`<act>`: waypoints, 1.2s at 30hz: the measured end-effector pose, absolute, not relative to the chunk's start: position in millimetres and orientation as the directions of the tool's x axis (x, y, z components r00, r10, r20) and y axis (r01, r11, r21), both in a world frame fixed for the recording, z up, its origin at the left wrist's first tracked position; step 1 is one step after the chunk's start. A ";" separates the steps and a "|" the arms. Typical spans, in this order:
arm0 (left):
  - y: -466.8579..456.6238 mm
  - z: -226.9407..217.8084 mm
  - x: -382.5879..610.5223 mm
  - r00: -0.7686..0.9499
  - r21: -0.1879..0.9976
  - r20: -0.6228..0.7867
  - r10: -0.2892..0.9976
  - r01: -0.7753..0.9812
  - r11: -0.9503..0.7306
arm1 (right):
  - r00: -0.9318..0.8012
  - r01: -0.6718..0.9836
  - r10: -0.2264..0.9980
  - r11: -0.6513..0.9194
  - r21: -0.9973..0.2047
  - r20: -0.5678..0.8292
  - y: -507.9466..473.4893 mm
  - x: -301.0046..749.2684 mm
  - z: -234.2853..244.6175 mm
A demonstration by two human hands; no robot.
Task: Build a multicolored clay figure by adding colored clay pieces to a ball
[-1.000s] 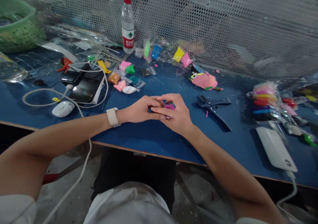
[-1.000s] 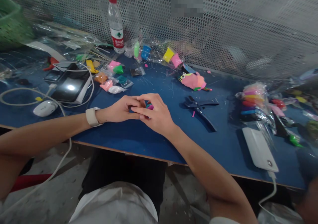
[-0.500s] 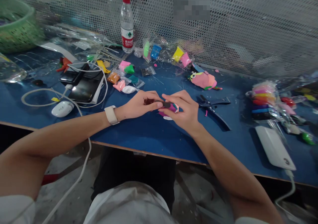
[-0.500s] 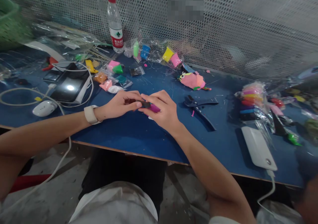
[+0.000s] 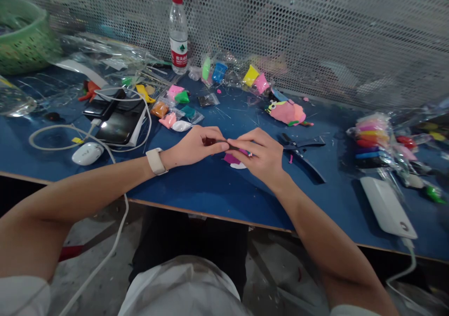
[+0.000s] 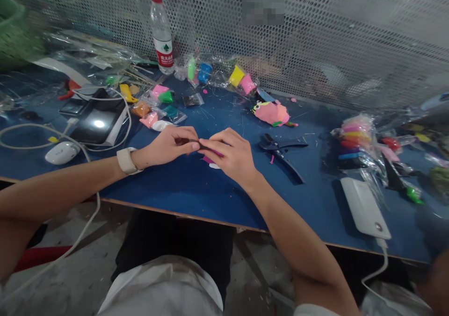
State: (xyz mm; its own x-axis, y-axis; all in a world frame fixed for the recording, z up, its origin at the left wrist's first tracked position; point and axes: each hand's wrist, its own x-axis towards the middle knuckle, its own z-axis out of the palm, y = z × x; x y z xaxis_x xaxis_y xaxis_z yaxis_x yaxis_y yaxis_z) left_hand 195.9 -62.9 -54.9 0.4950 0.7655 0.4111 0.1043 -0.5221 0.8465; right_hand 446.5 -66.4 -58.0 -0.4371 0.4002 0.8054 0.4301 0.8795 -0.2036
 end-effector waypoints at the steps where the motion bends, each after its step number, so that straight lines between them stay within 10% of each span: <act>1: -63.3 -55.2 195.7 0.483 0.845 0.416 0.771 0.107 -0.524 | -0.441 0.423 0.396 0.883 -0.202 0.806 -66.1 446.6 -57.5; 12: -66.9 -54.1 192.9 0.457 0.885 0.358 0.815 0.113 -0.452 | -0.419 0.420 0.497 0.848 -0.324 0.759 -70.5 444.2 -56.8; 22: -72.4 -51.4 195.1 0.392 0.868 0.420 0.818 0.088 -0.488 | -0.270 0.258 0.766 0.641 -0.723 0.583 -67.8 439.3 -57.6; 36: -65.6 -56.8 190.1 0.420 0.725 0.590 0.690 0.101 -0.681 | -0.326 0.236 0.842 0.512 -0.826 0.429 -73.3 440.9 -45.3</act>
State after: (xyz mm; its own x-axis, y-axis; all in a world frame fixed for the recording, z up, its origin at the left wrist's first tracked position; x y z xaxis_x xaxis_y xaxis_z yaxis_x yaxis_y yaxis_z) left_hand 190.1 -65.6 -56.8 0.4196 0.6899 0.5899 0.1007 -0.6813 0.7251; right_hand 440.9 -73.3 -45.3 -0.3261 0.8422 0.4293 0.2356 0.5122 -0.8259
